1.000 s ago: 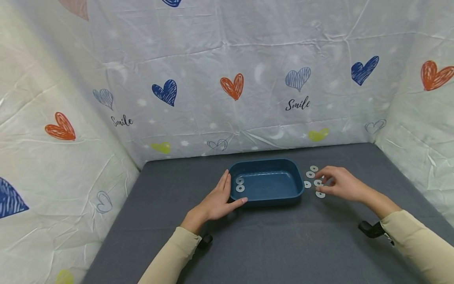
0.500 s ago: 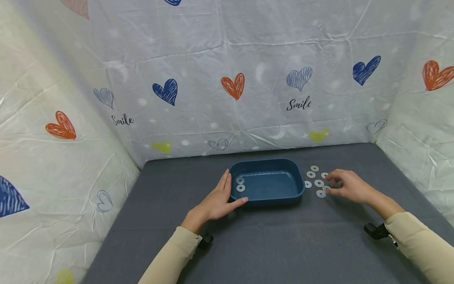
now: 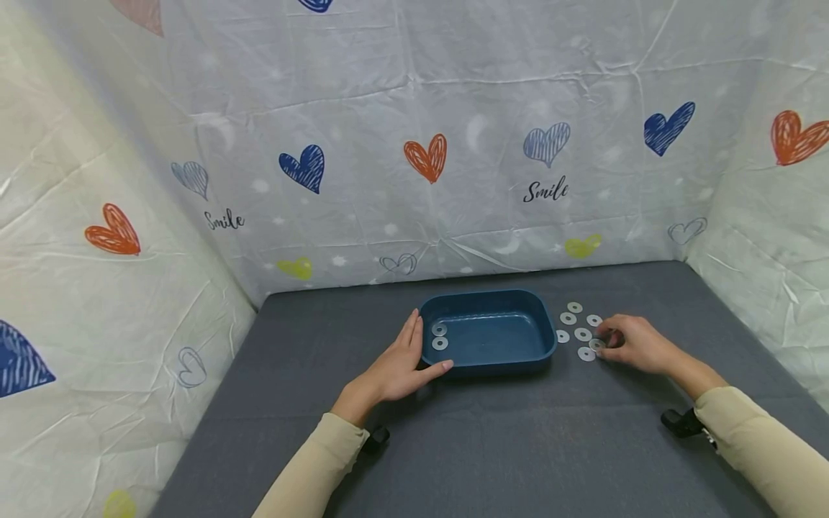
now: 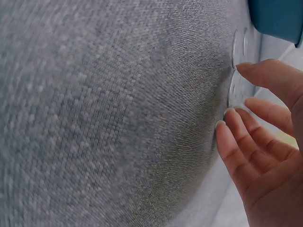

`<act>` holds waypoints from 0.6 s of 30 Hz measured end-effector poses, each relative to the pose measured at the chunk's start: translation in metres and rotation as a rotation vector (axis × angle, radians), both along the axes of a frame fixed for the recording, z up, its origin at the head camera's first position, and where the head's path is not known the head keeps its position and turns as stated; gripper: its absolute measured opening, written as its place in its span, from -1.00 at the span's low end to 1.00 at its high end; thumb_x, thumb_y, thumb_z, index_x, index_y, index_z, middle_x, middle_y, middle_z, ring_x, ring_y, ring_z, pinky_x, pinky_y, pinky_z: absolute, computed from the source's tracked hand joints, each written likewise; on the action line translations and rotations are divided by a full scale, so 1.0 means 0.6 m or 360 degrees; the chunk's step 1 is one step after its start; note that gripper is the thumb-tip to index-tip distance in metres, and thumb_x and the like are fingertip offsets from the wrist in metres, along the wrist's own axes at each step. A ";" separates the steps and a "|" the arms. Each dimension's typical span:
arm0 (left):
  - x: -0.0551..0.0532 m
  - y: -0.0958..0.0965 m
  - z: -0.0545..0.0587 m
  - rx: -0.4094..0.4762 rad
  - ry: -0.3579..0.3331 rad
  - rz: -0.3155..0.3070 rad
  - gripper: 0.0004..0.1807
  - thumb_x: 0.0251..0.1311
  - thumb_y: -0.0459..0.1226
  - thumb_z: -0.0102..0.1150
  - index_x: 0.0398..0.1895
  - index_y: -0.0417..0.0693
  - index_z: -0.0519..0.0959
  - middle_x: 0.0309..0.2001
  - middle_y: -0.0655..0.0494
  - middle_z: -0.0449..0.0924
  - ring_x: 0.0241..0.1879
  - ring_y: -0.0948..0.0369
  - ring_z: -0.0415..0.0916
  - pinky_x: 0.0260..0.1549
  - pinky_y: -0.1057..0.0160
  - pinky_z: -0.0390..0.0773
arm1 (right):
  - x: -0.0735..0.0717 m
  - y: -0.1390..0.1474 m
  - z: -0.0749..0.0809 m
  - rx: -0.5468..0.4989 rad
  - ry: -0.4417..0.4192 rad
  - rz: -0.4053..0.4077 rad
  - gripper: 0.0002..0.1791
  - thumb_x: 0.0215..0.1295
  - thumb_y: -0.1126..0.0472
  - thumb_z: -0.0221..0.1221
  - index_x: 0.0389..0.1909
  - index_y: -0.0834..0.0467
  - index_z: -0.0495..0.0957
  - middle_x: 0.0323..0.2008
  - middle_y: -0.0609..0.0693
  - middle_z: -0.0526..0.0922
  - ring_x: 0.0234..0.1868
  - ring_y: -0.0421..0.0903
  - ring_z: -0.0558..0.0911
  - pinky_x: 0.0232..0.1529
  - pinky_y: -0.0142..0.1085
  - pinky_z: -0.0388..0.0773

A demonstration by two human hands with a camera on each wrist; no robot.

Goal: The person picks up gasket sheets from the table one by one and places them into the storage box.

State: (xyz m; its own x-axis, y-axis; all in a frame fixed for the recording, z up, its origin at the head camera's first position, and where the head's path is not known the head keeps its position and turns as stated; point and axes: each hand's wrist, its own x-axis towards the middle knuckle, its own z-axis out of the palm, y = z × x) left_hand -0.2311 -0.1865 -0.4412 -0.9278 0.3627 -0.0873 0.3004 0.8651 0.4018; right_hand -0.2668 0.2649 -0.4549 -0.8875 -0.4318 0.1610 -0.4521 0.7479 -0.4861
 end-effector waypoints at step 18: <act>-0.001 0.001 0.001 0.0003 -0.0014 0.0003 0.25 0.27 0.52 -0.19 0.65 -0.12 -0.38 0.65 0.09 -0.61 0.63 0.11 -0.40 0.52 -0.07 0.01 | -0.019 -0.004 -0.008 0.0002 -0.0094 -0.0048 -0.77 0.16 0.23 0.45 -0.28 0.31 0.69 -0.44 -0.06 0.70 -0.42 -0.20 0.60 -0.34 -0.22 0.56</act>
